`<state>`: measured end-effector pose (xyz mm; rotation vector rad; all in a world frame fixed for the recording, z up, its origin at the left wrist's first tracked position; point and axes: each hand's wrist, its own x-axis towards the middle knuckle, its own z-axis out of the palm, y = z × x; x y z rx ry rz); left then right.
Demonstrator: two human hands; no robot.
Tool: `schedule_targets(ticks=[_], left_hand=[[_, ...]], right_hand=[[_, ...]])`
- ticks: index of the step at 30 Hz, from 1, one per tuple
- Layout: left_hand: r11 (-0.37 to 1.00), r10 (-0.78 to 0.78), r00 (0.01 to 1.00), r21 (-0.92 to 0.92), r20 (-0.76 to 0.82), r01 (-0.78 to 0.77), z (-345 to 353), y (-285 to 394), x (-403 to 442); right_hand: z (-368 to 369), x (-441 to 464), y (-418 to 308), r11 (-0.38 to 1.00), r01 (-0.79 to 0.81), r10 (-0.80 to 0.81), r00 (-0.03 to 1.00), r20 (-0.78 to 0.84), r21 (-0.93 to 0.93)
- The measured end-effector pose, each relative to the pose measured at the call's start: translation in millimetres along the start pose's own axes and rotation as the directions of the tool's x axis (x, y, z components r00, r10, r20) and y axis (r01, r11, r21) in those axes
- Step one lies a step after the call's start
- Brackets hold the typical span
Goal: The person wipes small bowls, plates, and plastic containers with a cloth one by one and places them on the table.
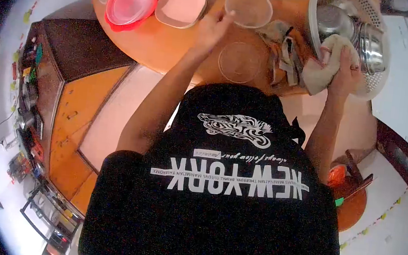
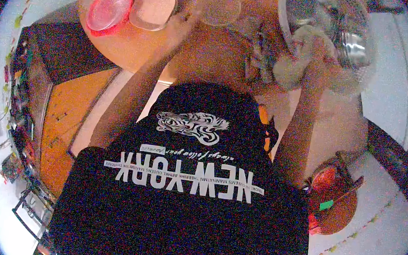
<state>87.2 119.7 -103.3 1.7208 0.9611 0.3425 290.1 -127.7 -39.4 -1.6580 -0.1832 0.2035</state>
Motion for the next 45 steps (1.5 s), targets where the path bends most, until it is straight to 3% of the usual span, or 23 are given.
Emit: schedule_targets(ticks=[1,5,7,9,13,17,20,22,31,35,39,41,42,45], left_hand=[[0.993,-0.017,0.999,0.113,-0.034,0.02,2.8,0.2,5.3],[0.996,0.059,0.997,0.075,-0.058,-0.055,6.1,-14.6,9.8],[0.97,-0.09,0.99,-0.233,-0.113,0.062,11.3,17.8,-12.8],[0.94,-0.063,0.992,-0.341,-0.112,0.021,13.7,26.1,-22.3],[0.842,0.029,0.989,-0.529,-0.148,-0.104,14.7,53.7,-38.2],[0.863,0.033,0.983,-0.49,-0.181,-0.119,6.4,88.7,-58.1],[0.819,0.085,0.974,-0.542,-0.21,-0.188,-0.9,95.3,-66.3],[0.816,0.215,0.95,-0.492,-0.228,-0.303,-1.8,98.3,-69.8],[0.768,0.173,0.958,-0.578,-0.228,-0.276,-1.9,123.1,-84.2],[0.826,0.23,0.955,-0.481,-0.19,-0.294,-0.3,110.1,-81.2],[0.873,0.292,0.921,-0.322,-0.257,-0.366,2.4,95.9,-79.9],[0.881,0.328,0.906,-0.259,-0.267,-0.395,4.4,94.2,-79.1],[0.883,0.361,0.887,-0.199,-0.289,-0.425,6.2,94.3,-77.9],[0.886,0.424,0.857,-0.063,-0.294,-0.46,10.1,94.9,-78.0]], right_hand=[[-2.6,3.5,4.0,1.0,0.018,-0.018,1.0,0.011,-0.016],[-9.3,14.4,18.6,0.992,0.096,-0.091,0.994,0.062,-0.08],[-18.1,21.7,19.3,0.982,0.127,-0.116,0.99,0.085,-0.139],[-16.9,20.5,16.9,0.967,0.162,-0.142,0.983,0.115,-0.195],[-8.2,8.0,3.0,0.996,0.071,-0.068,0.995,0.079,-0.045],[-8.4,7.1,0.1,0.996,0.034,-0.044,0.991,0.128,0.083],[-2.6,3.9,-1.0,0.999,0.046,-0.045,0.994,0.097,-0.003],[3.7,-3.2,-10.4,1.0,0.01,-0.012,0.996,0.089,0.016],[6.6,-10.2,-18.6,0.997,-0.021,0.012,0.992,0.122,0.071],[1.1,-9.8,-20.1,0.994,-0.021,0.003,0.985,0.174,0.103],[-2.5,-5.9,-26.1,0.998,-0.01,-0.002,0.979,0.202,0.057],[-1.4,-5.5,-37.7,0.96,-0.128,0.066,0.968,0.244,0.248],[-2.9,-4.9,-42.1,0.96,-0.132,0.07,0.968,0.242,0.248],[0.8,-8.8,-68.2,0.966,-0.045,-0.054,0.929,0.366,0.256]])
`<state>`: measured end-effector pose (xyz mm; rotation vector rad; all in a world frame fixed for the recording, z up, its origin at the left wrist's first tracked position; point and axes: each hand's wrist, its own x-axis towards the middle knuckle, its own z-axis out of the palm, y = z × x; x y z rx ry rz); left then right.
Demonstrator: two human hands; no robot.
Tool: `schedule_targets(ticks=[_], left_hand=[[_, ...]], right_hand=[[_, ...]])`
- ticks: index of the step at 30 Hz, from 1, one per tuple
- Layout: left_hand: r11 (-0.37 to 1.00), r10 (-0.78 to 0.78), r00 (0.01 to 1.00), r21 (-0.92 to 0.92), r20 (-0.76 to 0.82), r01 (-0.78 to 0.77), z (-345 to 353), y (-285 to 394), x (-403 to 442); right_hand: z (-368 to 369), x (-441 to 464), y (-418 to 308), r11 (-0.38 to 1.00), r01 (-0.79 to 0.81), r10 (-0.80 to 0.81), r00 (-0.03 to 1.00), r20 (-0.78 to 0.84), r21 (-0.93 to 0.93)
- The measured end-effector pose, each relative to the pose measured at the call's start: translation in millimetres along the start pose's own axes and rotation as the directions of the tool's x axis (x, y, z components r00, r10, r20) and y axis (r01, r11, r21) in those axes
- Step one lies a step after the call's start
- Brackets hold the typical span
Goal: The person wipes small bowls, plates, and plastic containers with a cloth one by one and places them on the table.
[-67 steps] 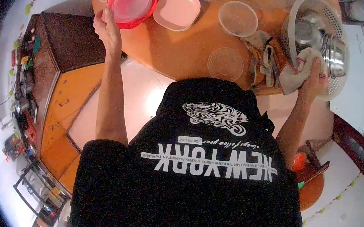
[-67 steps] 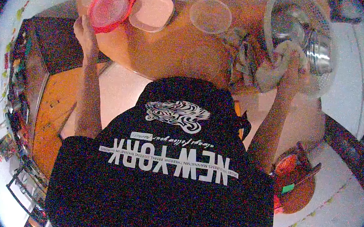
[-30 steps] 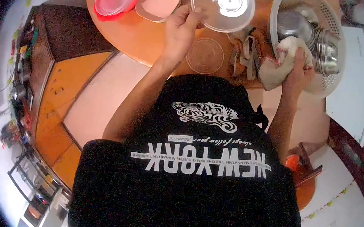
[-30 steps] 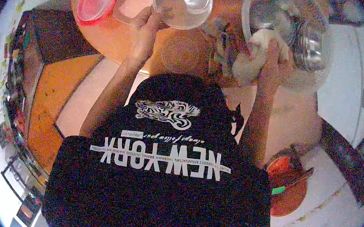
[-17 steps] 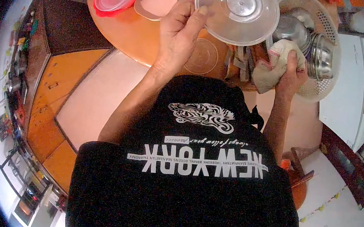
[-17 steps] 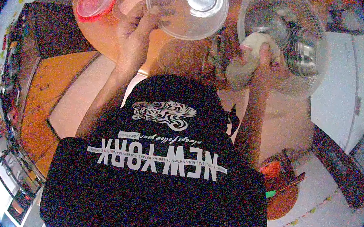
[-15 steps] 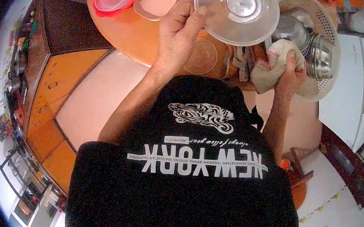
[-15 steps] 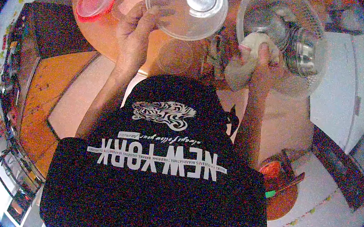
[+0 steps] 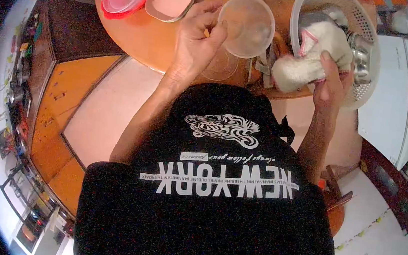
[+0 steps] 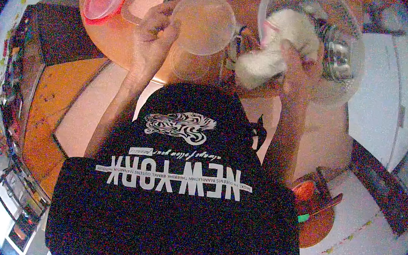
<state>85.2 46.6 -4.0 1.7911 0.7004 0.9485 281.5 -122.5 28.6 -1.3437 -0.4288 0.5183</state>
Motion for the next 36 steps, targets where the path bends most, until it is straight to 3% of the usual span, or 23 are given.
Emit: schedule_targets(ticks=[1,2,3,5,6,7,9,11,14,15,17,19,21,23,26,28,29,31,32,33,34,35,36], left_hand=[[0.997,0.027,1.0,0.068,0.015,-0.028,1.9,0.4,-0.6],[0.997,0.027,0.999,0.067,0.019,-0.029,4.4,1.3,-1.4],[0.999,-0.039,0.998,0.0,0.046,0.039,6.4,2.7,-2.2],[0.992,-0.103,0.992,-0.065,0.079,0.108,9.9,9.7,-2.7],[0.981,-0.177,0.978,-0.062,0.112,0.185,10.2,17.7,-1.0],[0.964,-0.249,0.958,-0.057,0.145,0.259,10.8,22.6,-0.5],[0.974,-0.219,0.964,-0.016,0.15,0.224,13.6,18.6,0.2],[0.981,-0.196,0.969,0.027,0.153,0.194,14.4,13.5,-1.4],[0.985,-0.166,0.972,0.067,0.167,0.157,14.3,11.3,-3.8],[0.966,-0.257,0.949,0.008,0.182,0.26,13.5,12.3,-3.5],[0.932,-0.345,0.918,-0.046,0.195,0.36,12.9,15.8,-3.3],[0.824,-0.437,0.891,-0.343,0.122,0.451,11.6,20.8,-4.5],[0.797,-0.477,0.853,-0.303,0.214,0.522,7.3,12.4,-8.5],[0.339,-0.601,0.658,-0.601,0.454,0.724,14.1,22.6,-15.5],[0.345,-0.626,0.662,-0.615,0.412,0.709,19.3,11.8,-19.5],[0.327,-0.612,0.66,-0.621,0.435,0.712,18.2,13.9,-17.1],[0.329,-0.612,0.662,-0.622,0.433,0.711,17.5,15.6,-15.5],[0.317,-0.649,0.63,-0.6,0.427,0.734,17.0,18.3,-14.3],[0.358,-0.626,0.656,-0.591,0.422,0.723,18.0,15.2,-14.8],[0.356,-0.627,0.653,-0.589,0.425,0.725,19.6,19.8,-14.7],[0.347,-0.678,0.629,-0.588,0.381,0.73,22.4,28.3,-13.6],[0.339,-0.725,0.603,-0.589,0.334,0.734,24.3,33.1,-13.0],[0.339,-0.725,0.602,-0.587,0.335,0.735,26.2,30.8,-13.7]], right_hand=[[8.4,-0.6,-9.4,1.0,-0.001,0.001,1.0,-0.004,0.0],[15.6,-1.3,-17.2,0.923,0.126,-0.079,0.987,0.141,-0.364],[21.6,-3.3,-20.2,0.703,0.279,-0.096,0.949,0.302,-0.654],[30.0,0.7,-1.4,0.769,0.424,-0.099,0.818,0.566,-0.478],[40.4,0.1,-2.7,0.616,0.561,-0.084,0.744,0.662,-0.553],[47.6,-1.1,-0.6,0.636,0.586,-0.057,0.684,0.727,-0.502],[56.9,-5.0,5.0,0.64,0.619,0.033,0.569,0.822,-0.454],[67.0,-8.6,5.0,0.587,0.736,-0.108,0.485,0.868,-0.339],[66.0,-15.2,20.6,0.541,0.661,0.096,0.565,0.819,-0.52],[65.0,-14.2,22.7,0.548,0.626,0.153,0.578,0.802,-0.555],[61.8,-11.5,22.1,0.786,0.354,0.178,0.655,0.734,-0.506],[59.9,-11.2,27.0,0.828,0.25,0.223,0.675,0.704,-0.502],[59.0,-14.2,24.1,0.967,-0.003,0.188,0.684,0.705,-0.256],[57.4,-15.0,23.7,0.966,-0.05,0.221,0.669,0.71,-0.254],[54.7,-12.1,10.6,0.983,-0.123,0.185,0.583,0.791,-0.139],[44.7,-4.4,3.5,0.91,-0.358,0.365,0.458,0.811,-0.207],[46.0,-4.0,4.4,0.911,-0.357,0.363,0.456,0.813,-0.206],[49.8,-6.3,8.6,0.952,-0.29,0.28,0.685,0.673,-0.1],[51.1,-4.8,23.0,0.971,0.187,-0.04,0.745,0.665,-0.151],[52.3,-4.4,28.7,0.971,0.185,-0.038,0.748,0.663,-0.153],[53.3,-4.3,32.6,0.834,0.454,-0.106,0.691,0.715,-0.315],[54.9,-6.1,35.6,0.599,0.677,-0.143,0.615,0.775,-0.427],[57.4,-12.4,38.2,0.459,0.777,-0.168,0.552,0.817,-0.43]])
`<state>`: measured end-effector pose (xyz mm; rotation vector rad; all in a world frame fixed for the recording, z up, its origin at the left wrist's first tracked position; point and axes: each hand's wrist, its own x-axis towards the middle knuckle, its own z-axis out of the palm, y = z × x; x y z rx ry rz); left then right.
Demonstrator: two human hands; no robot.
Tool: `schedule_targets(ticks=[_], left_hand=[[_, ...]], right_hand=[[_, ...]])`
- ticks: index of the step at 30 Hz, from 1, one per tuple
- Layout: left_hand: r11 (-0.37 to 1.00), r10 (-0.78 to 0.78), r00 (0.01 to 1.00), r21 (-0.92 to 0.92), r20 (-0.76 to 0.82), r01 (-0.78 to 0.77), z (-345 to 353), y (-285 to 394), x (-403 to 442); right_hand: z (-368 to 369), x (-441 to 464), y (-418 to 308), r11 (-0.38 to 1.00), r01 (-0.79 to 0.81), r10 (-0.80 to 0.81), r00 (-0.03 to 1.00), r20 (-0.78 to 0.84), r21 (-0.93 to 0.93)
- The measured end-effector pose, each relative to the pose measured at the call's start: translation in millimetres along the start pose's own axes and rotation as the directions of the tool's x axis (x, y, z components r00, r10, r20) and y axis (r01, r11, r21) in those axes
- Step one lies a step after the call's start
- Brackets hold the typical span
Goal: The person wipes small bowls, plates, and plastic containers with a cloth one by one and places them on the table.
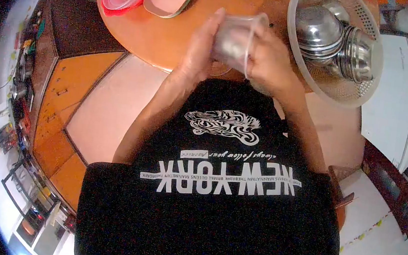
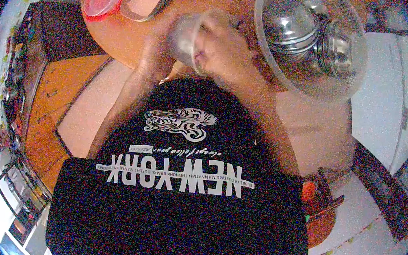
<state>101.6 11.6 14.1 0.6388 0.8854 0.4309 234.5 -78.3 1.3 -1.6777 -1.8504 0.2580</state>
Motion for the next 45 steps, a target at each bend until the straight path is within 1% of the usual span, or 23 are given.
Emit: schedule_targets(ticks=[3,5,7,8,10,11,13,14,15,17,21,23,24,26,28,29,31,33,35,39,43,44,45], left_hand=[[0.986,0.107,0.994,0.126,0.021,-0.108,-2.7,-5.6,5.8],[0.989,0.13,0.991,0.077,-0.018,-0.129,-3.0,-7.8,4.6],[0.976,0.196,0.981,0.098,0.005,-0.195,-7.6,-10.8,9.3],[0.957,0.263,0.964,0.119,0.029,-0.264,-9.5,-11.4,10.9],[0.943,0.301,0.952,0.132,0.053,-0.305,-5.2,-7.2,5.9],[0.927,0.338,0.938,0.142,0.079,-0.346,-2.6,-5.4,3.0],[0.9,0.394,0.912,0.157,0.112,-0.407,-0.5,-3.5,-0.1],[0.869,0.445,0.884,0.171,0.144,-0.465,0.0,-3.6,-1.6],[0.869,0.445,0.884,0.17,0.142,-0.465,-0.1,-4.4,-4.1],[0.813,0.517,0.833,0.191,0.194,-0.55,-0.3,-7.1,-7.9],[0.636,0.648,0.716,0.332,0.26,-0.697,-7.7,-12.7,-10.0],[0.482,0.689,0.607,0.374,0.396,-0.792,-14.7,-14.0,-6.2],[0.484,0.688,0.607,0.373,0.397,-0.792,-14.9,-13.6,-7.5],[0.698,0.564,0.765,0.314,0.313,-0.643,-13.7,-11.7,-13.3],[0.798,0.444,0.848,0.302,0.288,-0.521,-15.2,0.3,-19.2],[0.876,0.318,0.91,0.286,0.266,-0.389,-14.3,7.9,-21.9],[0.894,0.267,0.937,0.306,0.224,-0.327,-15.0,15.4,-19.9],[0.905,0.144,0.965,0.364,0.219,-0.218,-25.8,21.4,-3.8],[0.902,0.127,0.972,0.384,0.198,-0.196,-26.6,28.4,-2.8],[0.867,0.166,0.965,0.435,0.202,-0.241,-14.6,30.7,3.7],[0.874,0.243,0.939,0.365,0.244,-0.321,3.4,29.3,-5.3],[0.9,0.246,0.946,0.314,0.212,-0.304,2.1,25.6,-2.3],[0.9,0.244,0.946,0.314,0.212,-0.303,2.4,23.6,-2.5]], right_hand=[[7.0,4.3,-6.1,0.988,-0.081,0.071,0.994,0.086,0.129],[7.2,6.7,-6.1,0.978,0.008,-0.017,0.999,0.041,0.211],[6.9,5.9,-6.4,0.925,-0.204,0.112,0.953,0.282,0.321],[7.3,5.8,-7.3,0.925,-0.204,0.112,0.953,0.283,0.321],[8.2,5.2,-10.2,0.757,-0.268,0.151,0.959,0.24,0.596],[8.3,4.1,-10.5,0.757,-0.268,0.15,0.959,0.241,0.595],[3.5,6.9,-17.3,0.426,-0.362,0.25,0.928,0.277,0.829],[-4.6,5.1,-24.7,0.154,-0.489,0.337,0.843,0.42,0.858],[-8.8,7.3,-25.9,0.154,-0.491,0.336,0.842,0.421,0.858],[-16.0,6.5,-22.8,-0.113,-0.456,0.3,0.832,0.468,0.883],[-25.8,10.5,-32.0,-0.176,-0.384,0.421,0.803,0.422,0.907],[-29.8,13.0,-33.8,-0.197,-0.351,0.455,0.794,0.402,0.915],[-28.5,12.0,-30.9,-0.199,-0.348,0.438,0.805,0.4,0.916],[-30.8,10.1,-24.4,-0.201,-0.344,0.421,0.815,0.398,0.917],[-35.8,7.7,-18.1,0.093,-0.445,0.386,0.841,0.38,0.89],[-35.6,9.8,-17.0,0.093,-0.446,0.384,0.841,0.381,0.89],[-33.7,14.1,-17.1,0.38,-0.418,0.289,0.901,0.323,0.825],[-22.7,13.3,-18.6,0.635,-0.342,0.303,0.935,0.184,0.692],[-4.4,11.6,-5.9,0.867,-0.013,0.028,0.999,-0.021,0.499],[6.7,19.0,-18.8,0.969,0.101,-0.069,0.987,-0.145,0.224],[12.5,12.4,-22.1,0.911,-0.195,0.192,0.98,0.045,0.363],[15.5,11.0,-21.5,0.756,-0.221,0.256,0.966,0.033,0.616],[12.4,10.8,-23.0,0.755,-0.222,0.257,0.966,0.034,0.616]])
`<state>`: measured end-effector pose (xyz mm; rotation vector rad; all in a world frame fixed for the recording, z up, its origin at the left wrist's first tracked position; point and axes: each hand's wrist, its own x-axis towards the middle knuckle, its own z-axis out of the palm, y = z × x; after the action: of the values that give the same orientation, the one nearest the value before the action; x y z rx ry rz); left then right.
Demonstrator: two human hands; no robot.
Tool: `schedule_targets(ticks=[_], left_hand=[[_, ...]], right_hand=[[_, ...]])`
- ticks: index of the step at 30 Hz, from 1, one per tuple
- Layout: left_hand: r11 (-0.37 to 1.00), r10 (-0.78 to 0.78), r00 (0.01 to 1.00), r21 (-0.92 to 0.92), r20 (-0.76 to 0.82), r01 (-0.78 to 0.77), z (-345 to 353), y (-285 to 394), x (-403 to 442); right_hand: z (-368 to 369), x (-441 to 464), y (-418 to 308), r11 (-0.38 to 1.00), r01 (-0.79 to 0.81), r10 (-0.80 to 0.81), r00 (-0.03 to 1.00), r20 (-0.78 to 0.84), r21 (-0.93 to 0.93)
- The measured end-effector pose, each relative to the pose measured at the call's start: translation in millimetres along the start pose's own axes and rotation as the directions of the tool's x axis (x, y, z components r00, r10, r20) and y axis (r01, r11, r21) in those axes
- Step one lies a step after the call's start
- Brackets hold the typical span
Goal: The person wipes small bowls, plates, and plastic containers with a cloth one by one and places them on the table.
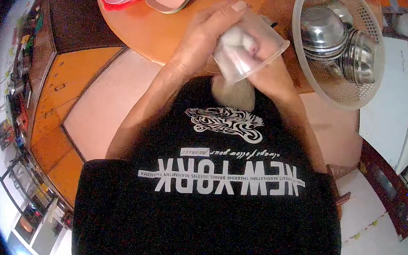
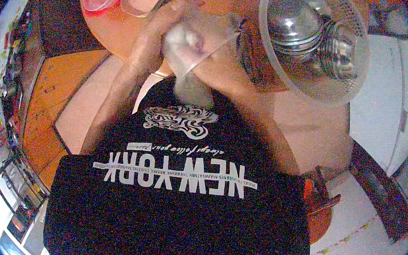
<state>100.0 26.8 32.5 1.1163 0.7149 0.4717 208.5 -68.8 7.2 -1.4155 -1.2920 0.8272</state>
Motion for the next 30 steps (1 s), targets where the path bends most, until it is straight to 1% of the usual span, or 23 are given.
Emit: schedule_targets(ticks=[1,2,3,4,5,6,7,8,9,10,11,12,14,15,16,17,21,23,24,25,26,27,30], left_hand=[[0.998,-0.001,1.0,-0.058,-0.023,0.0,1.6,-0.9,-1.4],[0.993,-0.003,0.999,-0.116,-0.046,-0.002,3.1,-1.5,-2.6],[0.993,-0.002,0.999,-0.116,-0.046,-0.003,4.9,-2.5,-3.3],[0.988,0.044,0.998,-0.148,-0.047,-0.051,6.5,-3.7,-3.9],[0.979,0.089,0.995,-0.18,-0.048,-0.096,7.0,-5.7,-4.5],[0.979,0.087,0.995,-0.18,-0.049,-0.095,6.0,-9.7,-4.2],[0.973,0.118,0.992,-0.196,-0.045,-0.125,4.6,-14.4,-3.5],[0.965,0.148,0.988,-0.212,-0.042,-0.154,3.9,-16.7,-3.1],[0.965,0.147,0.988,-0.213,-0.041,-0.152,3.9,-16.0,-3.7],[0.97,0.186,0.981,-0.148,-0.063,-0.193,4.1,-14.7,-5.3],[0.969,0.225,0.971,-0.081,-0.083,-0.232,3.8,-14.0,-6.0],[0.969,0.224,0.971,-0.082,-0.083,-0.231,2.9,-14.3,-5.7],[0.954,0.28,0.955,-0.084,-0.094,-0.288,0.9,-16.0,-3.8],[0.954,0.279,0.956,-0.086,-0.092,-0.287,-1.5,-16.9,-2.8],[0.957,0.281,0.955,-0.049,-0.101,-0.286,-5.5,-17.7,-1.9],[0.958,0.283,0.953,-0.011,-0.109,-0.286,-9.5,-18.7,-0.7],[0.952,0.297,0.941,-0.024,-0.163,-0.305,-24.4,-29.5,6.5],[0.953,0.145,0.968,-0.235,-0.207,-0.192,-35.2,-35.8,9.2],[0.953,0.146,0.967,-0.234,-0.207,-0.194,-44.2,-38.8,7.5],[0.841,0.115,0.993,-0.531,-0.007,-0.101,-54.6,-41.5,4.7],[0.655,0.143,0.971,-0.754,0.193,0.054,-60.3,-43.2,3.6],[0.65,-0.03,0.994,-0.753,0.109,0.102,-59.5,-43.3,5.2],[0.621,-0.021,0.988,-0.773,0.153,0.133,-52.8,-31.7,1.1]], right_hand=[[-3.3,-1.2,-6.1,0.975,-0.131,0.13,0.991,0.017,0.182],[-5.7,-1.8,-9.4,0.9,-0.255,0.251,0.966,0.057,0.353],[-4.7,-2.6,-8.9,0.904,-0.249,0.261,0.965,0.014,0.346],[-7.6,-1.4,-10.9,0.904,-0.248,0.26,0.966,0.014,0.347],[-11.5,0.2,-16.1,0.798,-0.311,0.314,0.946,0.084,0.516],[-13.3,0.8,-20.3,0.655,-0.368,0.353,0.921,0.163,0.66],[-12.4,-0.3,-21.5,0.64,-0.362,0.385,0.914,0.125,0.677],[-13.3,-0.6,-21.6,0.64,-0.363,0.386,0.914,0.125,0.678],[-15.1,-0.9,-21.7,0.607,-0.348,0.378,0.917,0.126,0.715],[-16.5,-0.9,-22.5,0.572,-0.333,0.369,0.921,0.127,0.75],[-17.7,-0.7,-28.5,0.524,-0.343,0.405,0.906,0.127,0.78],[-17.7,-0.8,-35.7,0.523,-0.344,0.406,0.905,0.127,0.78],[-16.8,-1.9,-46.6,0.511,-0.319,0.552,0.834,-0.02,0.798],[-21.9,-6.9,-39.2,0.538,-0.319,0.531,0.847,-0.02,0.78],[-27.0,-12.0,-31.8,0.564,-0.317,0.51,0.86,-0.02,0.762],[-31.1,-22.7,-6.1,0.729,-0.269,0.407,0.91,-0.083,0.629],[-40.2,-27.2,-16.0,0.641,-0.209,0.427,0.896,-0.117,0.739],[-50.9,-28.9,-18.1,0.61,-0.139,0.408,0.899,-0.159,0.78],[-58.9,-29.7,-16.4,0.599,-0.098,0.388,0.904,-0.181,0.795],[-66.4,-31.7,-12.9,0.588,-0.061,0.368,0.908,-0.2,0.807],[-74.3,-33.9,-9.2,0.577,-0.024,0.346,0.913,-0.218,0.816],[-82.4,-36.0,-4.8,0.567,0.002,0.323,0.92,-0.224,0.824],[-102.3,-45.1,4.4,0.539,0.062,0.279,0.928,-0.248,0.84]])
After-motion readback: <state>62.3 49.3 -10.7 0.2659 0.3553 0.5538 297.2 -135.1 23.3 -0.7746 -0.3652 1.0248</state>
